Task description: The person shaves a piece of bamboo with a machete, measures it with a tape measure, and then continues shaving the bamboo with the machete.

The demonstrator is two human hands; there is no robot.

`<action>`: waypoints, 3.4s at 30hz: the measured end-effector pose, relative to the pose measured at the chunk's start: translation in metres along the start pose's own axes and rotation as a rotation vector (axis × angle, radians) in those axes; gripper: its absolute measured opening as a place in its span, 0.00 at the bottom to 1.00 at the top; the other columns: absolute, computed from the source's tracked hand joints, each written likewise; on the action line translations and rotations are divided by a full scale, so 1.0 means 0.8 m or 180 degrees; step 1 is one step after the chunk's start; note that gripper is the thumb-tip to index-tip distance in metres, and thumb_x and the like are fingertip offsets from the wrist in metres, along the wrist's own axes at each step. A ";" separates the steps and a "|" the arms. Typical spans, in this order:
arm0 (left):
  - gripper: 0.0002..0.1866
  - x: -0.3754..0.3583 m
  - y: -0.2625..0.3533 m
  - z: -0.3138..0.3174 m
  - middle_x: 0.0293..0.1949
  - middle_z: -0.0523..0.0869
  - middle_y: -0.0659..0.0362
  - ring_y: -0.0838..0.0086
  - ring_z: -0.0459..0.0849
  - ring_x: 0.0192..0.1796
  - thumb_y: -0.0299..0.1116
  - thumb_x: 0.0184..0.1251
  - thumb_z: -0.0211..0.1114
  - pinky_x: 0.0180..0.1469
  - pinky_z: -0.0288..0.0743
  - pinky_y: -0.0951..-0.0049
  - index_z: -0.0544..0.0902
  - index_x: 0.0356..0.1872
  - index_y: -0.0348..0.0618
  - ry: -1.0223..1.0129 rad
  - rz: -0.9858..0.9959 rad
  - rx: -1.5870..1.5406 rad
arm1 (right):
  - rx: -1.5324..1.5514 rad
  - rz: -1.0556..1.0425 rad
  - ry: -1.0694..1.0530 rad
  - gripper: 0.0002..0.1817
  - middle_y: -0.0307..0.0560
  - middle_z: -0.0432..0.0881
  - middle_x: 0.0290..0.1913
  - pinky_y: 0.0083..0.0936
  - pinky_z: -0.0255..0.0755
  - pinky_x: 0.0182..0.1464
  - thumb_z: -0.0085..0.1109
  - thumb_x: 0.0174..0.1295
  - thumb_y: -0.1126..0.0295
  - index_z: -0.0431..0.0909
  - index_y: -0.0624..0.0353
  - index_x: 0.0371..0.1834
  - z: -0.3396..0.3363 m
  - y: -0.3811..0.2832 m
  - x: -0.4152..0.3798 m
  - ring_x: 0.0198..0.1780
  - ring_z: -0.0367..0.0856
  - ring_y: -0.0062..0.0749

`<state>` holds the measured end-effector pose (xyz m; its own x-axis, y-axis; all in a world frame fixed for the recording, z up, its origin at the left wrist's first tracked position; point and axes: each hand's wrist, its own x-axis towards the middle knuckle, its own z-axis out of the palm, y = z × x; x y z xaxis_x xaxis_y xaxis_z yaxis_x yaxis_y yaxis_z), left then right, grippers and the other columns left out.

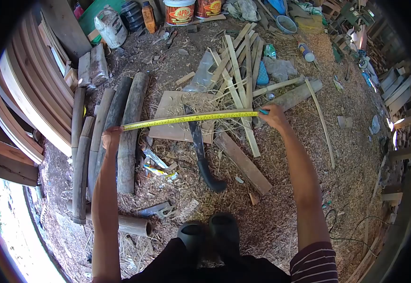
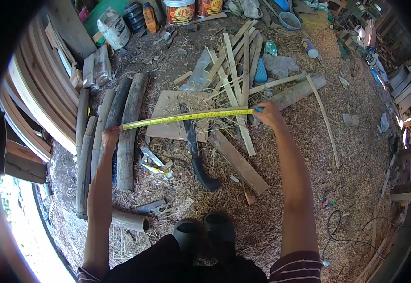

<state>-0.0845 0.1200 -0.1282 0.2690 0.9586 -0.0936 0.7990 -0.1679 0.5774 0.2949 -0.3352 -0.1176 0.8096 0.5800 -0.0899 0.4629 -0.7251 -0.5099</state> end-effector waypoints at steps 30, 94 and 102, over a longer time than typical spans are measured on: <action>0.18 0.023 -0.025 0.010 0.29 0.86 0.59 0.70 0.84 0.36 0.47 0.47 0.72 0.42 0.74 0.70 0.87 0.38 0.50 -0.0160 0.0014 -0.0159 | -0.1155 0.0722 -0.0530 0.24 0.56 0.83 0.31 0.34 0.76 0.42 0.67 0.41 0.48 0.84 0.61 0.27 0.009 -0.016 0.044 0.37 0.83 0.46; 0.16 -0.224 0.232 0.126 0.35 0.83 0.54 0.71 0.81 0.32 0.40 0.63 0.63 0.36 0.75 0.70 0.78 0.44 0.38 -0.1955 0.2760 -0.1593 | 0.0618 -0.1310 -0.0390 0.38 0.59 0.72 0.51 0.40 0.68 0.55 0.73 0.40 0.65 0.65 0.60 0.56 0.024 -0.176 -0.093 0.54 0.72 0.52; 0.12 -0.270 0.198 0.166 0.32 0.81 0.51 0.63 0.83 0.32 0.30 0.57 0.63 0.35 0.76 0.66 0.76 0.41 0.39 -0.2576 0.2976 -0.1664 | 0.0340 -0.0981 -0.0396 0.39 0.55 0.66 0.52 0.40 0.68 0.55 0.75 0.38 0.70 0.64 0.60 0.56 0.061 -0.127 -0.157 0.54 0.70 0.53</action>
<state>0.0553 -0.1441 -0.1242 0.9825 0.0980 0.1583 -0.1069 -0.3993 0.9106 0.1286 -0.3157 -0.0964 0.5843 0.8113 -0.0180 0.6332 -0.4696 -0.6153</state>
